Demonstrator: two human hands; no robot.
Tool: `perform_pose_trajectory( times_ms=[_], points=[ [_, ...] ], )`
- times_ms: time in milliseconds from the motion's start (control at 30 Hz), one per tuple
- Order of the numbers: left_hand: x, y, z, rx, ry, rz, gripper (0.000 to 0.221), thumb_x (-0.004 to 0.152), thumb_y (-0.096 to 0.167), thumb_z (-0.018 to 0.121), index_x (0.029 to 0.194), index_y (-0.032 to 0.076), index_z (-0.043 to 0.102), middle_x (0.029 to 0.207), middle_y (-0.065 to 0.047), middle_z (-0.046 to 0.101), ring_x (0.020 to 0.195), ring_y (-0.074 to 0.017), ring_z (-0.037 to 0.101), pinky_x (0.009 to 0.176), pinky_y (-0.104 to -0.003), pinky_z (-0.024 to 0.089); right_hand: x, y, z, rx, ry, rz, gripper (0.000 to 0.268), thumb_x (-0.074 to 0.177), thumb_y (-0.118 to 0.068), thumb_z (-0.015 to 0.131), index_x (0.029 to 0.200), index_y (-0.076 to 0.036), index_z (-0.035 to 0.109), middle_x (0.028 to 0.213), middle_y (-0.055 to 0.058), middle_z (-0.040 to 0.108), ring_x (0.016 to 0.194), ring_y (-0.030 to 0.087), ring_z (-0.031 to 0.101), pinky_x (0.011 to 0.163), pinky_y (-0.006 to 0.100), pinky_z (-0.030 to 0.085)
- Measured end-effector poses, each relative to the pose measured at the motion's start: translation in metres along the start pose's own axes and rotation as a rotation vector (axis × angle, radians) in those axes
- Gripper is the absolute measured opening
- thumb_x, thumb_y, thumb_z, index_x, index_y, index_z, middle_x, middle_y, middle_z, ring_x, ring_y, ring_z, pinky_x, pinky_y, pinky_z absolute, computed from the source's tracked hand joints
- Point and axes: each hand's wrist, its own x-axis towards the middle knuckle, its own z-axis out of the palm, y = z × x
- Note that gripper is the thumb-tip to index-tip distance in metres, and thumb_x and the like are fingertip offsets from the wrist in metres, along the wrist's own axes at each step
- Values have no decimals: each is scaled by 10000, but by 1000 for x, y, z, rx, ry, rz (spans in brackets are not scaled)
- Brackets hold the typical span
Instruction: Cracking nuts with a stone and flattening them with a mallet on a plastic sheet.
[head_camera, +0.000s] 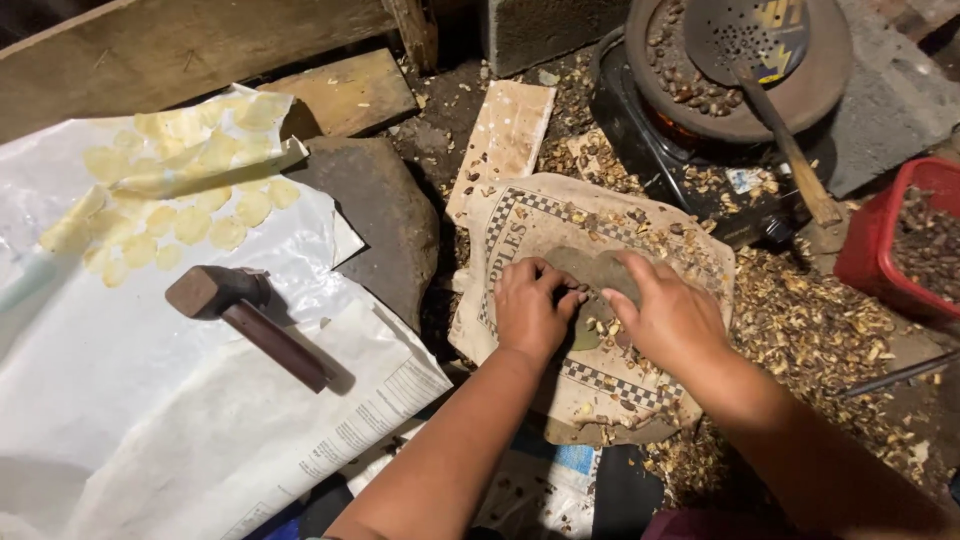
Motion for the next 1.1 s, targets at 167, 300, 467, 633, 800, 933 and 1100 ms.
perform_pose_trajectory(
  times_ms=[167, 300, 467, 633, 800, 933, 1100],
  points=[
    [-14, -10, -11, 4, 39, 24, 241, 913, 294, 725, 1150, 251, 732, 1164, -40, 609, 1156, -296, 574, 982, -434, 469, 7, -1, 34, -63, 63, -229, 476, 988, -391, 528, 1442, -256, 482, 1106, 207, 662, 968, 436, 725, 877, 540, 535],
    [-13, -20, -12, -73, 38, 63, 220, 921, 243, 729, 1140, 242, 745, 1085, -33, 644, 1098, -288, 620, 985, -432, 504, 20, -6, 18, 32, 1, -103, 542, 987, -459, 529, 1482, -268, 417, 1220, 219, 636, 1056, 479, 693, 927, 583, 526],
    [-9, -24, -10, -114, 62, 64, 161, 916, 258, 747, 1074, 224, 745, 1085, -31, 633, 1108, -287, 617, 999, -422, 511, 26, -16, -5, 42, -218, 54, 539, 985, -451, 497, 1485, -283, 384, 1286, 237, 655, 1164, 467, 667, 994, 582, 509],
    [2, -16, -11, -63, 90, 27, 133, 897, 304, 761, 1004, 229, 743, 1083, -38, 634, 1080, -305, 606, 1001, -452, 496, 29, -5, 30, -294, -116, -147, 518, 959, -484, 498, 1458, -405, 388, 1288, 143, 654, 1037, 379, 749, 1098, 574, 415],
    [-12, -8, -17, -55, 39, -8, 287, 890, 357, 752, 1141, 226, 708, 1185, -43, 609, 1202, -332, 562, 1088, -510, 433, 20, -16, 8, -48, -58, -41, 556, 964, -466, 528, 1479, -329, 367, 1195, 183, 653, 1011, 459, 729, 934, 568, 525],
    [-29, -7, -31, -156, 85, -36, 313, 973, 202, 652, 1279, 140, 653, 1186, -117, 577, 1195, -388, 564, 1039, -514, 470, 20, -33, 21, -127, -33, -200, 505, 984, -539, 469, 1441, -324, 460, 1167, 166, 657, 1002, 447, 731, 971, 538, 501],
    [-26, -22, -24, -154, 150, 118, 258, 913, 113, 693, 1166, 150, 732, 1100, -103, 642, 1106, -340, 632, 980, -437, 534, 29, -23, 11, 63, -56, -28, 535, 970, -435, 553, 1462, -278, 411, 1185, 236, 675, 1082, 482, 695, 942, 588, 516]
  ],
)
